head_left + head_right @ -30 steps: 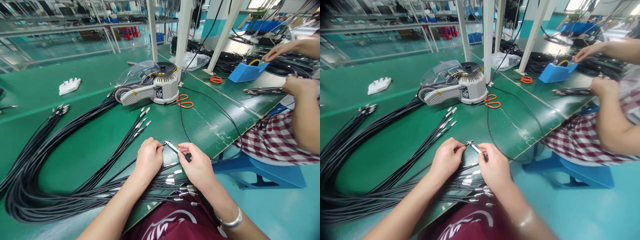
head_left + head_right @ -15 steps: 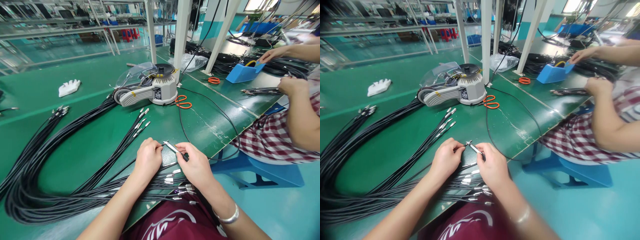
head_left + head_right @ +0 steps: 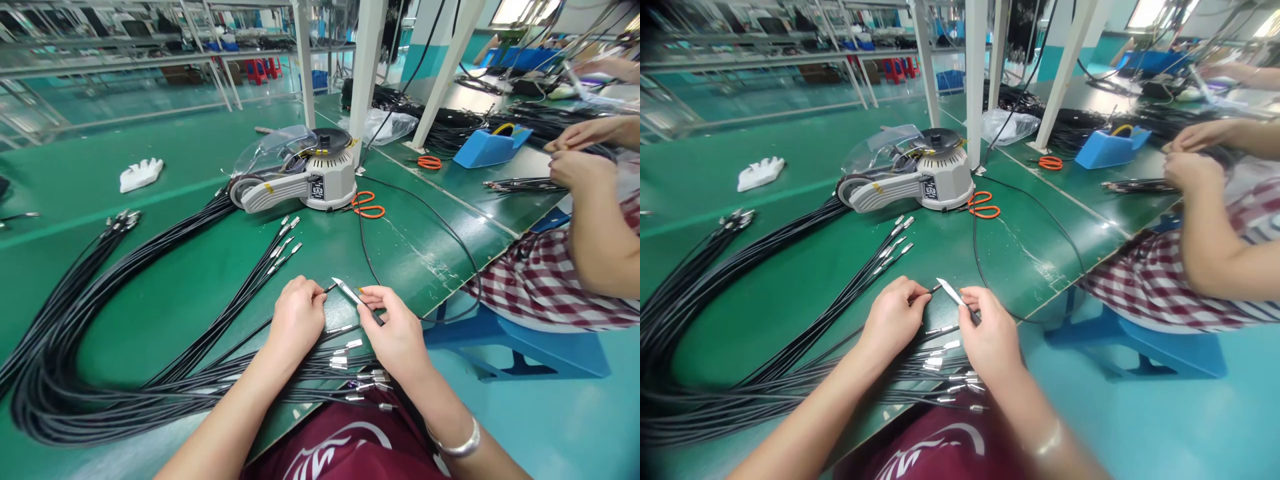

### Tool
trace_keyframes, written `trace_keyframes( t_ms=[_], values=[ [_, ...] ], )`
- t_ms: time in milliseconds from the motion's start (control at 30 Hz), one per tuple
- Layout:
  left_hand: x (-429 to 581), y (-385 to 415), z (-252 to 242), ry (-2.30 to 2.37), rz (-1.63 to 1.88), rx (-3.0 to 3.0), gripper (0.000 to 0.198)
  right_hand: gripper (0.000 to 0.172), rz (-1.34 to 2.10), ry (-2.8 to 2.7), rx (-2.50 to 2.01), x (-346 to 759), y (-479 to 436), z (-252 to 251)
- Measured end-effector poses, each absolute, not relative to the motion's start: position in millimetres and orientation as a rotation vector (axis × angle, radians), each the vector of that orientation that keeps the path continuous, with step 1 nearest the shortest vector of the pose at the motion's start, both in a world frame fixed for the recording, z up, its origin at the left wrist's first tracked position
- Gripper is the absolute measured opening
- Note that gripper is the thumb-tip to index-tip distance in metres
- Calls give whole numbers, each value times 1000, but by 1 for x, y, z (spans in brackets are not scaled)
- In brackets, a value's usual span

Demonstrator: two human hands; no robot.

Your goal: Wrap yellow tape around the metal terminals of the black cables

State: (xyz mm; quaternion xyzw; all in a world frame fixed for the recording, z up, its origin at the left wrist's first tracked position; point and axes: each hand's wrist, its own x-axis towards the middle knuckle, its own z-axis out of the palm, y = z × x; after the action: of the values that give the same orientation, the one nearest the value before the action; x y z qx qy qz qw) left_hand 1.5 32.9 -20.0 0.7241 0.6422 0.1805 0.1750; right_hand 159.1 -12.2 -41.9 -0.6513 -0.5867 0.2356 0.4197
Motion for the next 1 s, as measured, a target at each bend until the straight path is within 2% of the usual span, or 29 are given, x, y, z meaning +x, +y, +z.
trace_keyframes(
  t_ms=[367, 867, 1000],
  values=[
    [4, 34, -16, 1821, 498, 2012, 14, 23, 584, -1617, -1636, 159, -9, -35],
    [3, 33, -16, 1809, 504, 2023, 13, 23, 639, -1515, -1611, 159, -9, -38],
    [2, 32, -19, 1781, 544, 2071, 26, 20, 751, -1324, -1599, 160, -8, -41]
  ],
)
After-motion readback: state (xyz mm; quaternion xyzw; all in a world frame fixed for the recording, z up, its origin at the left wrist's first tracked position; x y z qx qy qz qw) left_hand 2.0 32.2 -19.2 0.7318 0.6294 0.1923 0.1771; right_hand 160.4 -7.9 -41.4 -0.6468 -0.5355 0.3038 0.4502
